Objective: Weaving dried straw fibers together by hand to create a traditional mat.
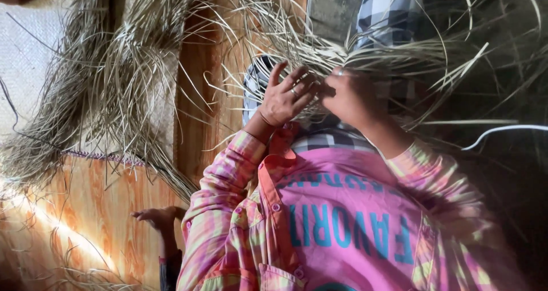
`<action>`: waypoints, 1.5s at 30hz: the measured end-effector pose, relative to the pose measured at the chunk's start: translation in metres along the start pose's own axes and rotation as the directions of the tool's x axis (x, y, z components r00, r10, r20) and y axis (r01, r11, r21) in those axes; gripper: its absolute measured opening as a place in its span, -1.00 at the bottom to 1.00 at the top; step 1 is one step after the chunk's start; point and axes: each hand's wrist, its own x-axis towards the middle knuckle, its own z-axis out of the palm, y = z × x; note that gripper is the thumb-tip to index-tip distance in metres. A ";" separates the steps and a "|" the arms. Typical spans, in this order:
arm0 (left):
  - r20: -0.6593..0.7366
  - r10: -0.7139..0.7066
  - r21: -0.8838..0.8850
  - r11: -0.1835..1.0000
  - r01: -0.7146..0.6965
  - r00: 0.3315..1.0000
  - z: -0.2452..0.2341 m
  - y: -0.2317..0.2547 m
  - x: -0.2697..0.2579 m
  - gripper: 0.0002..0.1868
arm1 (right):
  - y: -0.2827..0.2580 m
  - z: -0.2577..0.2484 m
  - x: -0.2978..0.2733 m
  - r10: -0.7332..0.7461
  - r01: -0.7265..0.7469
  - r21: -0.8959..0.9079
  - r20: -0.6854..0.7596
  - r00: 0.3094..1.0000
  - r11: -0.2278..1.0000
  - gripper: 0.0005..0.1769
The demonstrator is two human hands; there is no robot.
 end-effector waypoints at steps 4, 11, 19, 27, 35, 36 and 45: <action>0.027 0.004 -0.022 1.000 -0.004 1.000 0.008 -0.005 -0.007 -0.88 | 0.001 0.000 0.000 -0.011 0.012 0.027 -0.012 1.000 1.000 -0.81; 0.148 -0.044 -0.040 0.998 0.051 0.988 0.002 -0.004 -0.008 -0.85 | -0.005 0.012 -0.003 -0.130 0.098 -0.231 -0.127 0.983 0.968 -0.79; 0.148 -0.082 0.060 0.995 0.073 0.986 0.009 -0.018 -0.020 -0.94 | -0.012 0.004 0.001 -0.140 0.099 -0.238 -0.160 0.977 0.966 -0.83; 0.331 -0.223 0.007 0.972 0.234 0.917 0.009 -0.009 -0.036 -0.78 | -0.028 -0.031 0.003 -0.037 0.035 -0.058 -0.045 0.998 0.998 -0.97; 0.338 -0.240 -0.066 0.959 0.277 0.910 0.014 -0.007 -0.026 -0.83 | -0.032 -0.042 0.005 -0.021 0.027 0.085 -0.069 0.997 0.996 -0.93; 0.337 -0.242 -0.063 0.959 0.278 0.910 0.011 -0.006 -0.023 -0.83 | -0.032 -0.043 0.006 -0.025 0.031 0.086 -0.069 0.997 0.996 -0.93; 0.379 -0.237 -0.049 0.960 0.276 0.894 -0.006 0.001 -0.008 -0.83 | -0.030 -0.029 0.002 -0.066 0.060 -0.111 -0.053 0.996 0.992 -0.91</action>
